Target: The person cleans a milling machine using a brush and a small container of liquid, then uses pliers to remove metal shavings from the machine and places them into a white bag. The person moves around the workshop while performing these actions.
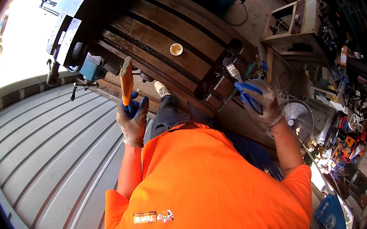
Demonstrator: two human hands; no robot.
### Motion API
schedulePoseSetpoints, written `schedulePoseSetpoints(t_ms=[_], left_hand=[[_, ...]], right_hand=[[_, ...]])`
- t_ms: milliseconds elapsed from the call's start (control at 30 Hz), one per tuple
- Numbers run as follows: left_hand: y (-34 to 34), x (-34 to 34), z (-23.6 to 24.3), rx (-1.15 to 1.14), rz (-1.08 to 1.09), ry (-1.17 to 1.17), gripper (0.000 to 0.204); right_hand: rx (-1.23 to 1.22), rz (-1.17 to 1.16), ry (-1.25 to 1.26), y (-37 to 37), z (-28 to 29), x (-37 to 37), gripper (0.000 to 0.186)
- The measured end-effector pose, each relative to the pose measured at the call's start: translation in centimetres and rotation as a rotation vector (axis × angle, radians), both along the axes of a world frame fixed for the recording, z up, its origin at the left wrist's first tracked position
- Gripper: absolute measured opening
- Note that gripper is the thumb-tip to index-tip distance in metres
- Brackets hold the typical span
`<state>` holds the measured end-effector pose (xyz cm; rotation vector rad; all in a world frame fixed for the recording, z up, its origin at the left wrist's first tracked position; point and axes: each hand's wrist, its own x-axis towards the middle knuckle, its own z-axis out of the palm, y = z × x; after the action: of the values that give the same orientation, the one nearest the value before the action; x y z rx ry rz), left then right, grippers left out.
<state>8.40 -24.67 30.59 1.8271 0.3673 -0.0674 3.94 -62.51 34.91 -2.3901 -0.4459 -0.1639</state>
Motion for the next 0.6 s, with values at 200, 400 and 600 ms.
schedulePoseSetpoints(t_ms=[200,400,600], left_hand=[[0.7,-0.2,-1.1,-0.04,0.015,-0.025,0.029],[1.7,-0.7,-0.3,-0.055,0.121,0.04,0.033],[3.2,0.1,0.3,-0.086,0.141,0.026,0.031]], right_hand=[[-0.089,0.015,0.056,0.2,0.9,0.6,0.034],[0.305,-0.2,0.094,4.3,4.8,4.5,0.023],[0.588,-0.035,0.186,15.8,4.0,16.6,0.025]])
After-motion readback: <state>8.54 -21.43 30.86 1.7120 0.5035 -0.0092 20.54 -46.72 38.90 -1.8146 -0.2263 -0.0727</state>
